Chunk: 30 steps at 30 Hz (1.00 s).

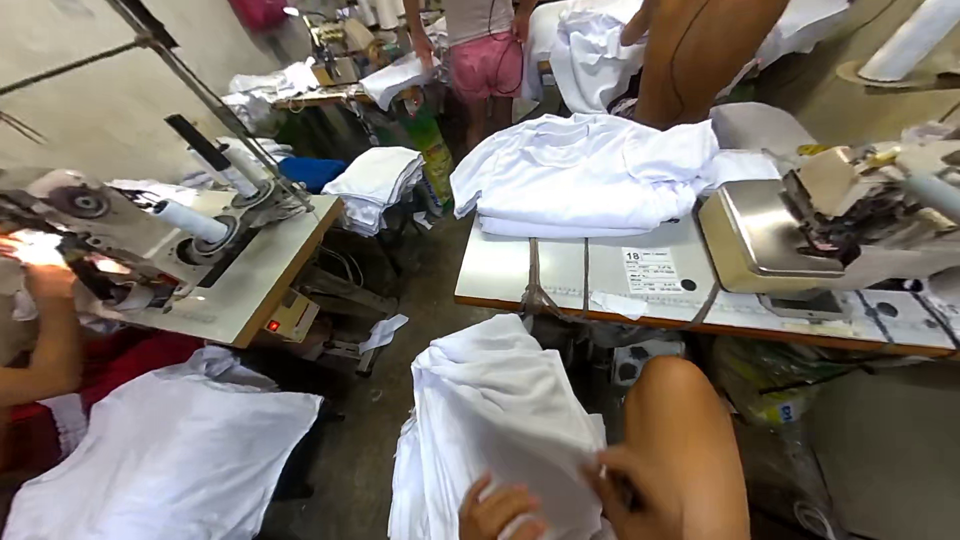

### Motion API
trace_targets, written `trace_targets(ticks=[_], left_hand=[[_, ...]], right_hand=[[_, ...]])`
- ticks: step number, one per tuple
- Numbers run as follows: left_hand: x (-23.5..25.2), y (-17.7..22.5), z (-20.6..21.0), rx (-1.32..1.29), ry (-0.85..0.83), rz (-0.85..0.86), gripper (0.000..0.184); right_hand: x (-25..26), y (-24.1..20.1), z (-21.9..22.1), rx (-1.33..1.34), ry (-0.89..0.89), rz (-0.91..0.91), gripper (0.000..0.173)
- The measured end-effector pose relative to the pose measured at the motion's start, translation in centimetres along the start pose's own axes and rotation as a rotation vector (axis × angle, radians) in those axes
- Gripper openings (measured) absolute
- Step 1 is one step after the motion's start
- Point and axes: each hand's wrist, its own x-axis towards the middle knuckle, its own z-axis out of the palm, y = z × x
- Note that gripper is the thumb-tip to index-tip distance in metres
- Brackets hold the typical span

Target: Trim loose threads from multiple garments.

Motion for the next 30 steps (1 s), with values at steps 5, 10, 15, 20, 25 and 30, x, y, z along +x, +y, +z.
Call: trace_targets(ticks=[5,10,15,20,25,30], left_hand=[[0.5,-2.8,-3.0,0.322,-0.022,-0.157,0.037],[0.2,-4.3,-5.6,0.498,-0.097,-0.363,0.040],[-1.6,-3.5,-5.8,0.436,-0.228,-0.389,0.025],[-3.6,-2.1,-3.5,0.233,-0.429,-0.305,0.031],[-4.8,-2.2,-1.1,0.202,-0.299,-0.273,0.015],[-5.2,-1.8,-4.6,0.000,-0.607,-0.246,0.019]], right_hand=[[4.2,5.8,-2.3,-0.083,0.076,0.407,0.034],[4.4,6.8,-3.6,-0.166,0.011,0.525,0.029],[2.5,5.4,-2.3,-0.130,-0.137,0.497,0.025],[1.0,3.8,-1.4,-0.138,-0.251,0.371,0.024],[0.7,2.9,-1.2,-0.091,-0.309,0.347,0.021],[-0.4,2.7,-1.3,-0.035,-0.345,0.339,0.022]])
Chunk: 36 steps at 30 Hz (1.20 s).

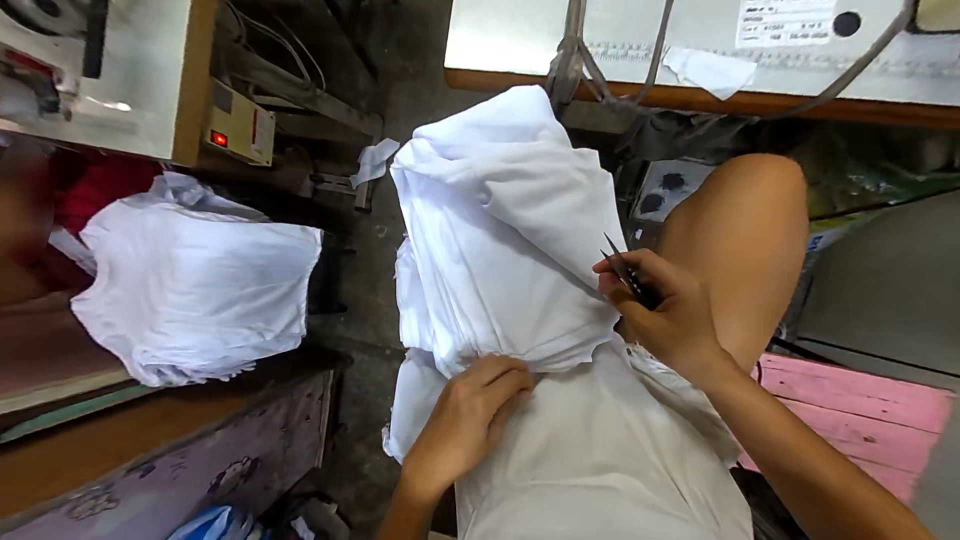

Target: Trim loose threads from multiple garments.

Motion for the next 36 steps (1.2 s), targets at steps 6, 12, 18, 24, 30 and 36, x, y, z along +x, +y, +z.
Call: trace_targets(ticks=[6,12,18,24,30,36], left_hand=[[-2.7,1.3,-3.0,0.179,-0.131,-0.276,0.027],[1.6,2.3,0.5,0.227,0.301,-0.199,0.027],[3.7,0.8,3.5,0.263,0.325,-0.169,0.012],[0.1,0.5,-1.3,-0.048,-0.080,-0.054,0.025],[-1.5,2.4,-2.9,0.174,-0.051,-0.309,0.039],[1.6,3.3,2.6,0.347,0.292,-0.350,0.035]], right_hand=[[-0.7,-0.4,0.1,0.034,-0.066,0.039,0.023],[-0.8,-0.7,0.8,0.039,-0.088,0.022,0.021],[-1.5,-0.8,1.0,0.029,-0.101,0.024,0.020],[-1.8,-0.3,0.6,0.060,-0.113,0.072,0.019],[-1.6,-0.3,0.4,0.095,-0.135,0.096,0.018],[-1.7,-0.8,0.5,0.079,-0.164,0.039,0.020]])
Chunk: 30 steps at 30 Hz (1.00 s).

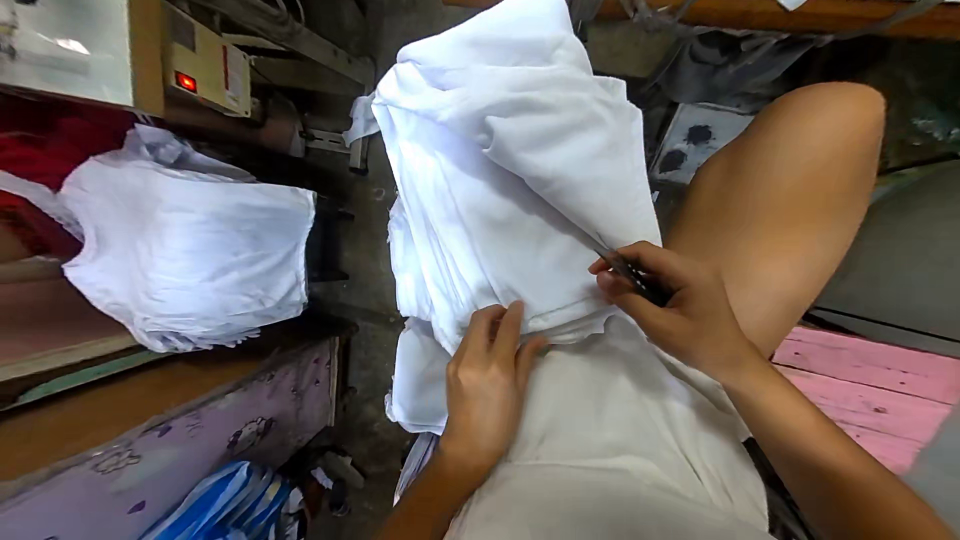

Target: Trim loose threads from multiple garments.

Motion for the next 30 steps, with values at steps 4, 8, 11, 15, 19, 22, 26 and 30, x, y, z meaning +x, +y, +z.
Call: trace_targets(ticks=[4,8,11,15,19,22,26,30], left_hand=[[0.1,-0.7,0.8,-0.082,0.077,-0.005,0.011],[0.1,-1.8,0.1,-0.295,0.011,-0.095,0.010],[0.2,-2.3,-0.1,-0.414,-0.007,-0.129,0.011],[0.1,-2.4,-0.2,-0.409,-0.031,-0.117,0.014],[0.0,-2.4,-0.3,-0.424,-0.046,-0.112,0.014],[-0.1,-2.5,-0.2,-0.439,-0.041,-0.101,0.014],[-0.3,-2.4,-0.2,-0.439,-0.034,-0.095,0.015],[-0.6,-2.5,-0.2,-0.437,-0.018,-0.089,0.015]], right_hand=[[-0.2,-0.2,0.0,0.042,-0.075,-0.062,0.027],[0.1,0.0,-0.1,-0.017,-0.200,-0.151,0.045],[0.5,-0.4,-0.1,-0.149,-0.279,-0.217,0.049],[1.0,-1.2,0.3,-0.393,-0.297,-0.322,0.047],[1.7,-2.1,0.5,-0.598,-0.312,-0.415,0.047],[2.2,-3.0,0.6,-0.673,-0.339,-0.481,0.044],[2.6,-3.7,1.1,-0.717,-0.362,-0.532,0.043],[2.6,-4.0,1.3,-0.736,-0.373,-0.547,0.042]])
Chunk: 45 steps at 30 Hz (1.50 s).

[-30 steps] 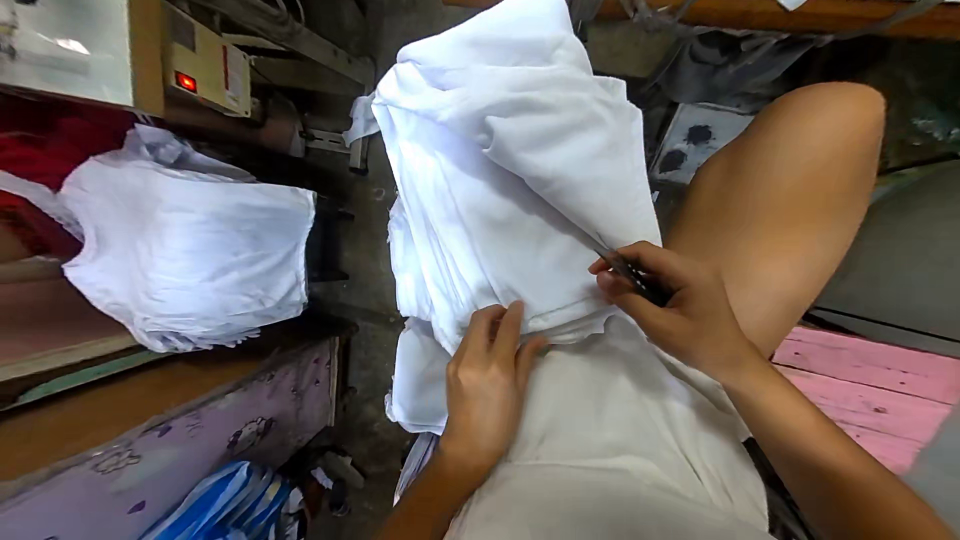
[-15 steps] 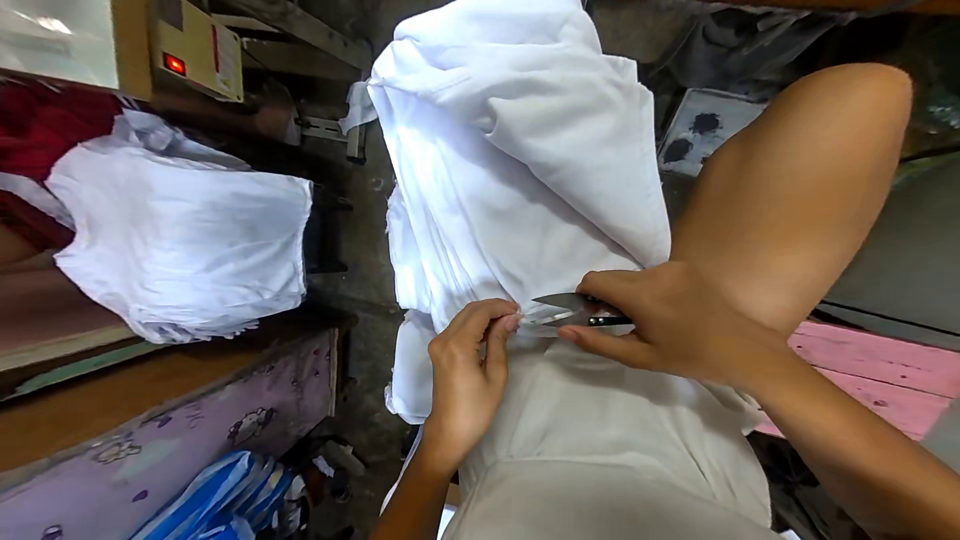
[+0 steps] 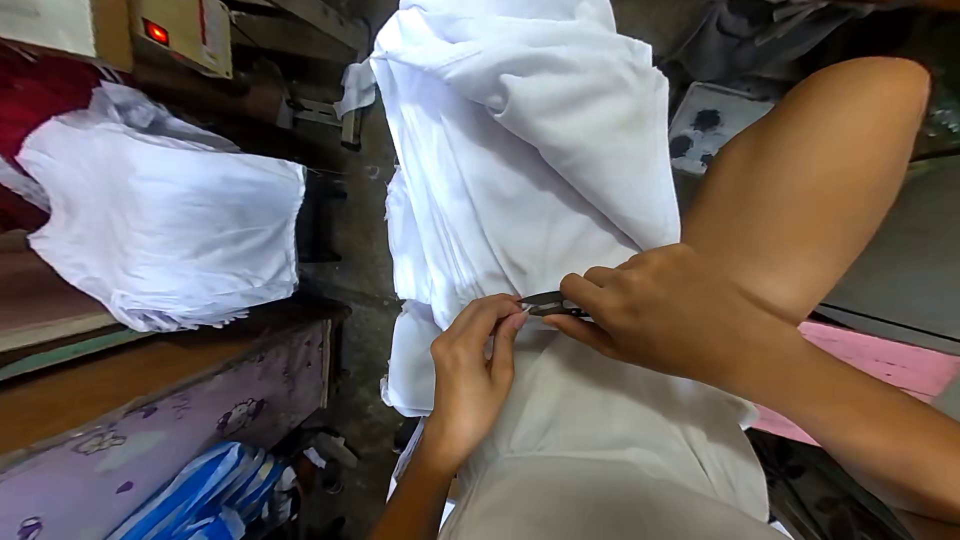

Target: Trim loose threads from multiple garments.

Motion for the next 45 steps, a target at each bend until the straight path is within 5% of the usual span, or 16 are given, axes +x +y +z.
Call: trace_targets(ticks=[12,16,22,25,30,33,37,43,45], left_hand=[[-0.3,0.4,-0.1,0.010,-0.009,0.011,0.015],[-1.0,-0.6,-3.7,-0.021,-0.025,-0.112,0.017],[-1.1,-4.5,-13.1,0.687,0.134,-0.451,0.032],[-0.3,-3.5,-11.9,0.656,0.122,-0.298,0.052],[0.1,-0.4,-1.8,0.231,0.081,0.119,0.041],[0.1,-0.7,0.9,0.190,0.093,0.229,0.016],[-0.6,-0.9,0.1,0.172,0.114,0.192,0.012],[-1.9,-0.6,-4.2,0.365,-0.294,0.052,0.015],[-1.8,-0.3,-4.6,0.326,-0.271,0.015,0.021]], right_hand=[[-0.1,0.0,0.1,-0.012,-0.001,-0.014,0.041],[-0.9,1.6,-1.5,0.051,0.000,0.080,0.043],[-2.7,4.4,-3.6,0.008,-0.050,0.279,0.049],[-2.9,4.4,-3.1,0.039,-0.042,0.297,0.047],[-2.3,3.2,-0.3,0.299,0.065,0.259,0.049],[-2.1,2.7,1.9,0.431,0.133,0.235,0.046],[-2.2,2.2,2.9,0.531,0.177,0.215,0.034],[-2.1,2.0,2.7,0.616,0.240,0.178,0.029],[-1.7,1.7,2.9,0.584,0.240,0.128,0.030]])
